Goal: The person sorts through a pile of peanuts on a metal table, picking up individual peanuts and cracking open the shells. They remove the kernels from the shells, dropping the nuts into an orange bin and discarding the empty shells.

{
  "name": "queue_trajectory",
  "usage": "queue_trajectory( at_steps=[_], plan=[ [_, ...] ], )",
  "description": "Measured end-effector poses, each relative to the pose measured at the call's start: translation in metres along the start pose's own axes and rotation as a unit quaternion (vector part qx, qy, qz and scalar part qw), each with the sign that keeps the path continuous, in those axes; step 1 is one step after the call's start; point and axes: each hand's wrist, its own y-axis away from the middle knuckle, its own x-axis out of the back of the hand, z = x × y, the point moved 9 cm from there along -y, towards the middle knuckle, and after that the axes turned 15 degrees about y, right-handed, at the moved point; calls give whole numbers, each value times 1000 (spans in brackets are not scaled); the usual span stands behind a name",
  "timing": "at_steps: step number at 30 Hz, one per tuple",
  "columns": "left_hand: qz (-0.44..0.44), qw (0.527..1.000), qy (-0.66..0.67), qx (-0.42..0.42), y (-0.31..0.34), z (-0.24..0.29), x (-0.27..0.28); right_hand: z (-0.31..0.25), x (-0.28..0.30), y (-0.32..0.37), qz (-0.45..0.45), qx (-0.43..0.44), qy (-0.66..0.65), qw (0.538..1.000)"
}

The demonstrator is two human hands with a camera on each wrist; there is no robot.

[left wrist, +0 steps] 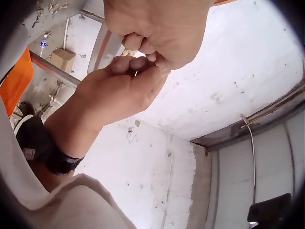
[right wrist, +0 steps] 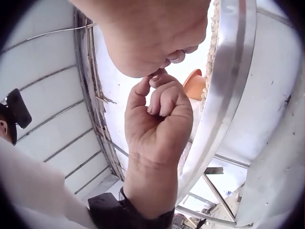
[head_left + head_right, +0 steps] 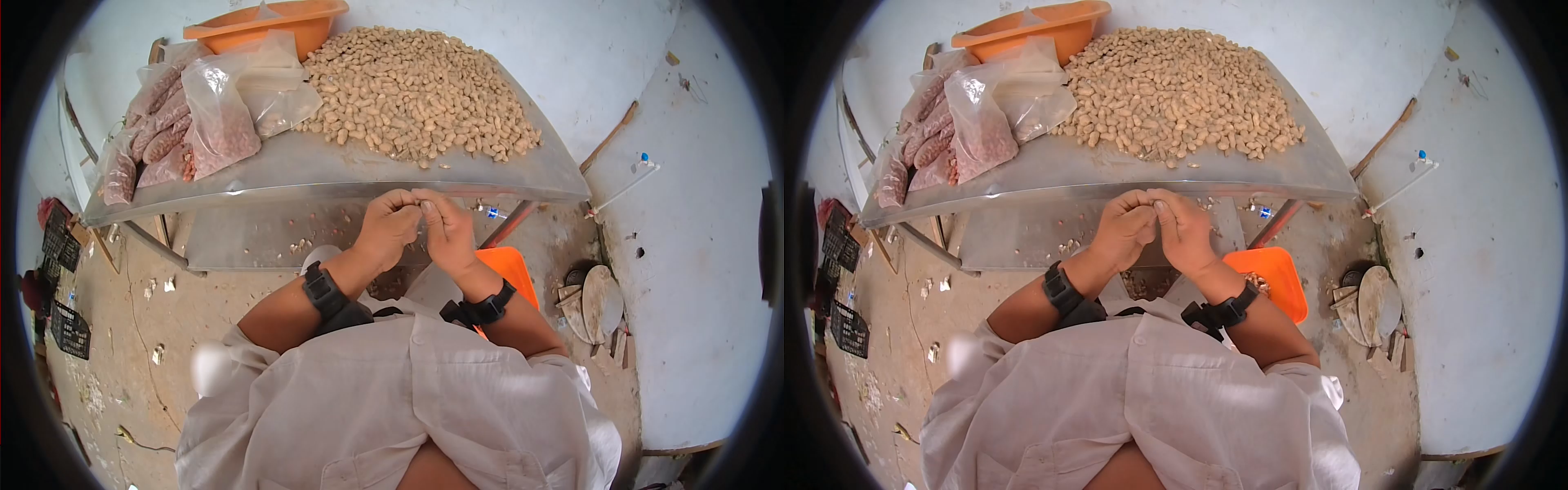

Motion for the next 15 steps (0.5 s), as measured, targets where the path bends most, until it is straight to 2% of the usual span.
queue_trajectory(
  at_steps=[8,11,12,15],
  plan=[
    [74,996,4,-59,-6,-7,13,14,-16,0,-21,-73,98,992],
    [102,994,23,-40,-4,-11,15,39,-23,5,8,-113,-11,994],
    [97,994,33,-28,-3,-11,14,52,-31,9,-10,-169,-94,981],
    [68,996,58,3,-8,-15,16,76,-51,21,-49,-308,-306,899]
  ],
)
